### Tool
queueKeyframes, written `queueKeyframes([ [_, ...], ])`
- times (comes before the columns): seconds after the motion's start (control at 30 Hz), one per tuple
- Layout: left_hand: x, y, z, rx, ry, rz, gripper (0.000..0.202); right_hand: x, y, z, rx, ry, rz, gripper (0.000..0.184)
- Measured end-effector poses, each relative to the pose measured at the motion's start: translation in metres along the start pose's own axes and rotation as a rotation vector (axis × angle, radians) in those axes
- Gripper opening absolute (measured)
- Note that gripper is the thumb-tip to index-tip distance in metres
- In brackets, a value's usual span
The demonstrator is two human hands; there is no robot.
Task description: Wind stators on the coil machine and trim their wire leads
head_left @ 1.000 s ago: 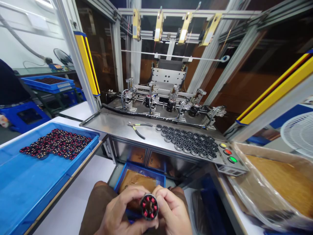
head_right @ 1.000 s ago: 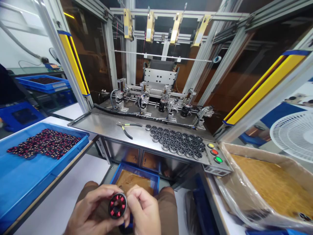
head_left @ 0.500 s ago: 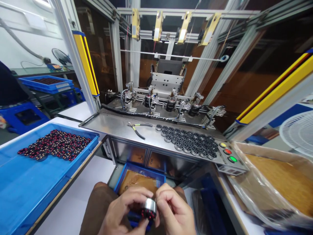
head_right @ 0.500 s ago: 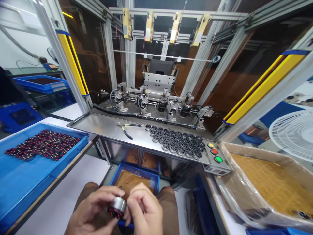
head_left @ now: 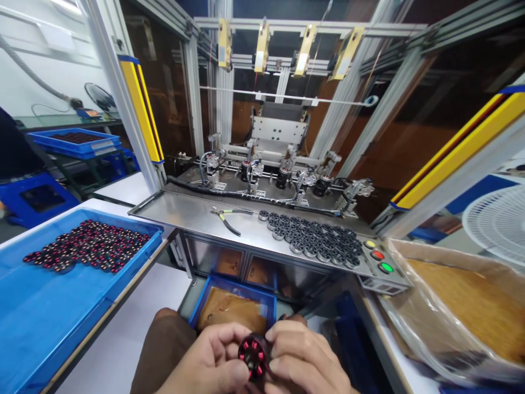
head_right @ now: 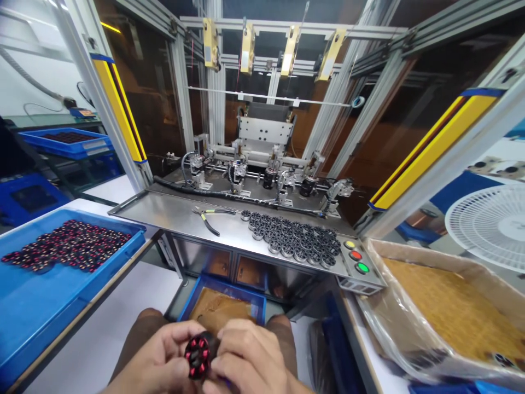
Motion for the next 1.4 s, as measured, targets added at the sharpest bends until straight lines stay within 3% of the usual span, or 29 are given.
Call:
queueKeyframes([
  [0.1,-0.001,0.001,-0.001,-0.025,-0.012,0.033,0.040,0.013,0.010,0.003,-0.063,0.099,0.068,0.045],
  [0.17,-0.002,0.003,-0.001,-0.041,-0.015,0.040,0.039,0.017,0.015,0.006,-0.137,0.098,0.105,0.059],
  [0.33,-0.007,0.005,-0.001,-0.083,-0.038,0.062,0.042,0.014,0.011,0.015,-0.143,-0.077,0.201,0.038],
  [0.53,-0.005,0.001,-0.002,-0.106,-0.004,-0.007,0.033,0.007,0.004,0.014,-0.079,-0.086,0.093,0.026],
  [0.63,-0.007,0.009,-0.004,-0.191,0.032,-0.105,0.039,0.004,0.004,0.013,-0.162,-0.083,0.013,0.016],
  [0.77,-0.007,0.025,-0.001,-0.322,0.064,-0.156,0.050,0.003,0.003,0.017,-0.245,-0.148,0.121,0.008],
  [0.93,-0.006,0.005,0.009,0.118,-0.140,-0.068,0.047,0.009,0.000,0.028,-0.202,-0.227,0.144,0.006],
  [0.97,-0.005,0.001,0.010,0.143,-0.163,-0.064,0.043,0.011,-0.001,0.030,-0.195,-0.237,0.122,0.007],
  [1.07,-0.007,0.002,0.010,-0.042,-0.185,-0.054,0.026,0.016,-0.004,0.034,-0.215,-0.224,0.028,0.011],
  [1.17,-0.010,0.015,0.007,-0.278,-0.095,-0.094,0.033,0.017,-0.003,0.036,-0.274,-0.164,0.008,0.016],
  [1.27,-0.012,0.027,0.006,-0.369,0.001,-0.180,0.044,0.015,-0.002,0.038,-0.308,-0.082,0.103,0.016],
  [1.33,-0.014,0.026,0.008,-0.244,-0.034,-0.188,0.043,0.014,-0.002,0.039,-0.316,-0.089,0.157,0.014],
  [1.4,-0.014,0.017,0.011,0.000,-0.114,-0.164,0.046,0.013,-0.004,0.041,-0.306,-0.129,0.181,0.013],
])
Point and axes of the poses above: each hand's wrist, its own z-axis towards the middle knuckle, its own x-axis out of the back of the hand, y = z × x, the point moved 3 cm from there along z, towards the middle knuckle, and after that the axes turned 3 degrees about z, right-handed, at the moved point
